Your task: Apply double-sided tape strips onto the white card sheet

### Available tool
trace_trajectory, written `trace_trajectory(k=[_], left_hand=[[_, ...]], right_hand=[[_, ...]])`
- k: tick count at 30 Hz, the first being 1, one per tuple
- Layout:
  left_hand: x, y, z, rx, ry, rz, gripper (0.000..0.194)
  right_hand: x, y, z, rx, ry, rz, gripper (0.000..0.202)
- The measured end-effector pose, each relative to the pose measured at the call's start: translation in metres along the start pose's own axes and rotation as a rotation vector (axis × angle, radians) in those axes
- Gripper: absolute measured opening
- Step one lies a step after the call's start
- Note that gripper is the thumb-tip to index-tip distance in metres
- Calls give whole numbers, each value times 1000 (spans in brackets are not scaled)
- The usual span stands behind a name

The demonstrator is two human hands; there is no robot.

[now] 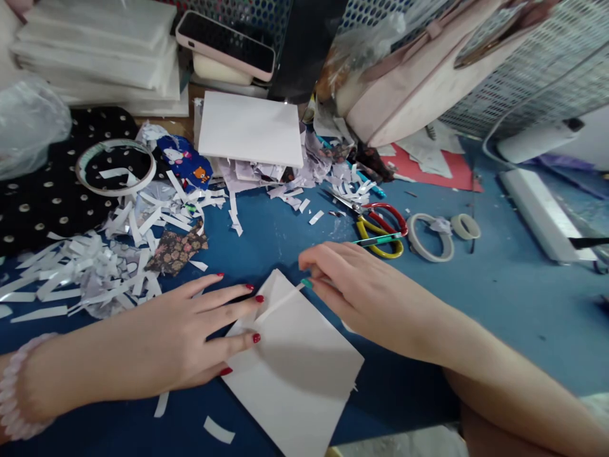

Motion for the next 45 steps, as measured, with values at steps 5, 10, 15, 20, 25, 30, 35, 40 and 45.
trace_trajectory(k=[5,10,15,20,25,30,35,40,45], left_hand=[[0,0,-1,-9,11,-6,33],[0,0,-3,3,13,-15,31],[-1,2,-1,-37,25,5,27],[-2,3,-1,-38,19,15,29],[-2,1,-1,-23,17,11,27],[-1,1,-1,-41,35,-8,34],[0,4,0,-51,39,-8,39],[0,6,1,-22,26,-30,40],[-4,2,1,5,27,-24,36]], right_hand=[[-1,-10,7,-107,-20,-105,11],[2,-18,0,-397,-118,-130,22],[14,-17,-26,-582,-141,-244,22],[21,-17,-38,-632,-87,-289,23],[0,-23,-9,-613,121,-185,20],[-23,-19,18,-462,356,-219,23],[-28,-8,22,-358,332,-195,22],[-28,-4,23,-343,303,-198,21],[-28,-3,24,-341,282,-190,22]])
Point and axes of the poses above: each hand's wrist, its own x-axis away from the middle knuckle, its own y-axis out of the palm, z = x × y, the point moved 1 cm from there along -x, towards the middle knuckle, and after that the axes turned 15 degrees about -x, right-handed, at the moved point
